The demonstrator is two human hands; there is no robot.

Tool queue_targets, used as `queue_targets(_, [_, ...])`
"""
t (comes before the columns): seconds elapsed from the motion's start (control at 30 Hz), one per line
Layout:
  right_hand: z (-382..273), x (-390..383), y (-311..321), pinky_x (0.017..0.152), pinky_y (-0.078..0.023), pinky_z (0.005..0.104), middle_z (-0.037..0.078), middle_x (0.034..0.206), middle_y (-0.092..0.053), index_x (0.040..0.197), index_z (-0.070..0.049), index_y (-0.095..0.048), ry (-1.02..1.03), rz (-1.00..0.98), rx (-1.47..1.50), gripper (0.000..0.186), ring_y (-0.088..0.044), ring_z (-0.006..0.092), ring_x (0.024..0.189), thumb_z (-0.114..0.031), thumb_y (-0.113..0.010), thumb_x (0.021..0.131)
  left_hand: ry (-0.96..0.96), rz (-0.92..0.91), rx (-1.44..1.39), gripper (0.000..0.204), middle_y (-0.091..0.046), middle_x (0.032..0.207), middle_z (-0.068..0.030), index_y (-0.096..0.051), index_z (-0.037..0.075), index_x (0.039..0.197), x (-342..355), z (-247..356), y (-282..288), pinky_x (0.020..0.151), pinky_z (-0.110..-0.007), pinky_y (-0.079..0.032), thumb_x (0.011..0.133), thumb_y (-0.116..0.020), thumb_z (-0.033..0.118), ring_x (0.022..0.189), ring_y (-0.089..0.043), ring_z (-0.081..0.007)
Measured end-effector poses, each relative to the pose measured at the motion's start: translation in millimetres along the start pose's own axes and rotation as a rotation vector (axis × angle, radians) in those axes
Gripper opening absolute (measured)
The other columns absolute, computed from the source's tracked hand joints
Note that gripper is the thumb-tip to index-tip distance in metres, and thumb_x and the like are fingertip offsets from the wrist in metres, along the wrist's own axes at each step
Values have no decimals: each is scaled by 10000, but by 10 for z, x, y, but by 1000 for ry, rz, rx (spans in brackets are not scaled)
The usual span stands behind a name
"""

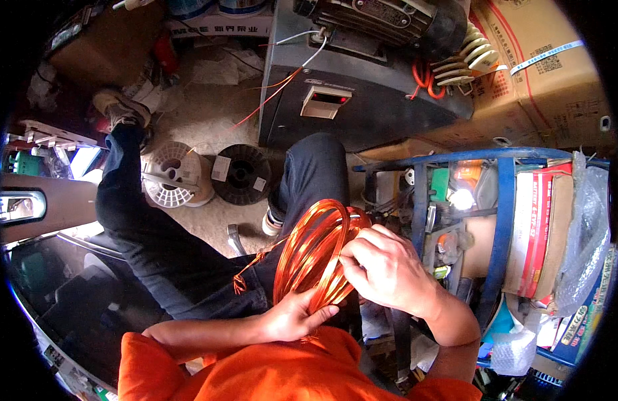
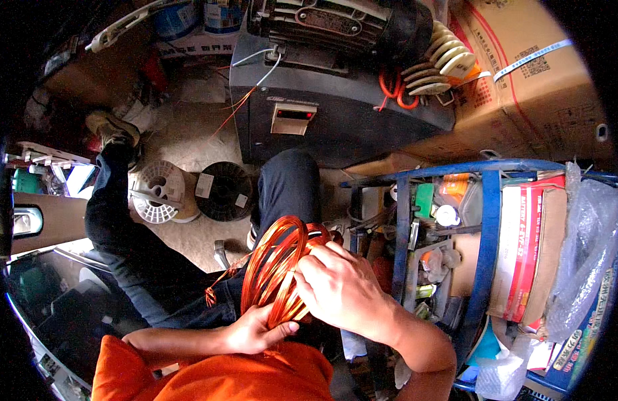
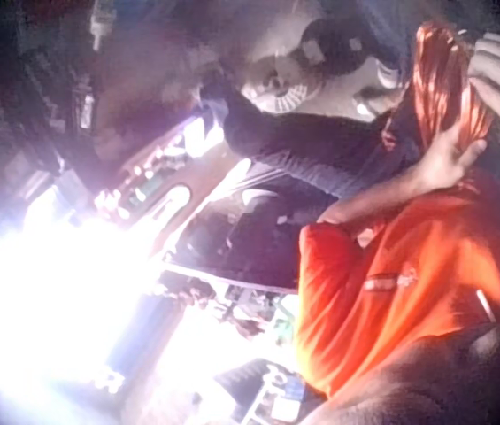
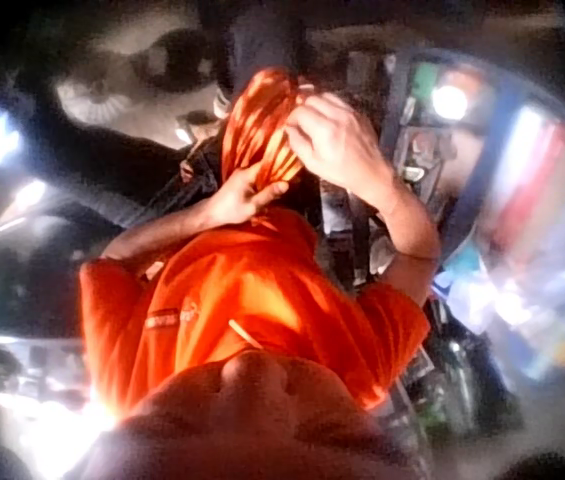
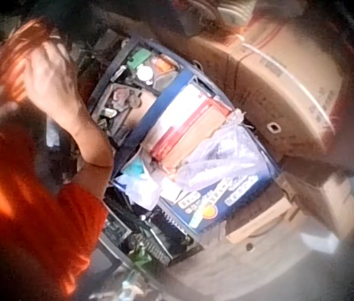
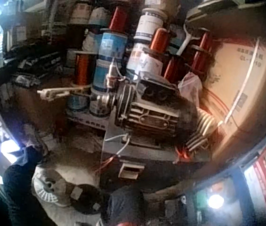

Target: The person handles a bundle of copper wire and a white plastic coil former. They place the former onto a motorized winding machine and begin winding the copper wire around it using the machine's rotation.

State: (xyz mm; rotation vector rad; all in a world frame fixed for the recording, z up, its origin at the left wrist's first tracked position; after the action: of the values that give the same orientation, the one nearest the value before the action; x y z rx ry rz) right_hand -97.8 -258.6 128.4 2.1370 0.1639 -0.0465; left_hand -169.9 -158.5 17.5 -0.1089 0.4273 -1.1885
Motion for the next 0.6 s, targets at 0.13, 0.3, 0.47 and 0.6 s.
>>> queue_targets(0.13, [-72, 84, 87, 642, -469, 348, 73, 715, -545, 733, -40, -589, 102, 27, -187, 65, -544, 242, 688, -73, -645, 729, 26, -8, -19, 340, -589, 750, -90, -518, 22, 1202, 12, 25, 12, 686, -312, -479, 934, -582, 221, 692, -547, -121])
queue_targets(0.3, [166, 266, 97, 658, -462, 356, 72, 765, -534, 775, -47, -573, 203, -21, -363, 118, -540, 234, 751, -151, -626, 760, -139, 45, 28, 328, -634, 814, -133, -516, 36, 1206, 13, 48, 3, 718, -327, -484, 933, -579, 206, 743, -614, -181])
queue_targets(0.47, [387, 423, 65, 716, -471, 371, 77, 768, -582, 759, -59, -595, 173, -71, -248, 88, -567, 258, 769, -142, -624, 768, 83, -125, 15, 317, -634, 1011, -88, -523, 42, 1226, -16, -151, -125, 867, -306, -453, 952, -545, 202, 957, -573, -148])
queue_targets(0.6, [499, 529, -7, 725, -473, 384, 80, 761, -619, 731, -59, -613, 168, -117, -203, 87, -584, 268, 774, -137, -631, 765, 34, -147, 55, 330, -606, 692, -156, -487, 48, 1230, 11, 22, -155, 600, -357, -470, 944, -552, 197, 607, -609, -244])
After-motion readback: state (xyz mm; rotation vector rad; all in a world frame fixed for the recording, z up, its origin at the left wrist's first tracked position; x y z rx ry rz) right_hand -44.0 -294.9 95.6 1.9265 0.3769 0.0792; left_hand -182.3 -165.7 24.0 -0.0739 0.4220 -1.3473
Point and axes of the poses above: each hand's wrist, its own x-axis towards the middle knuckle, its own y-axis out of the back of the hand, z = x × y, the point moved 10 cm from there along x, towards the middle knuckle
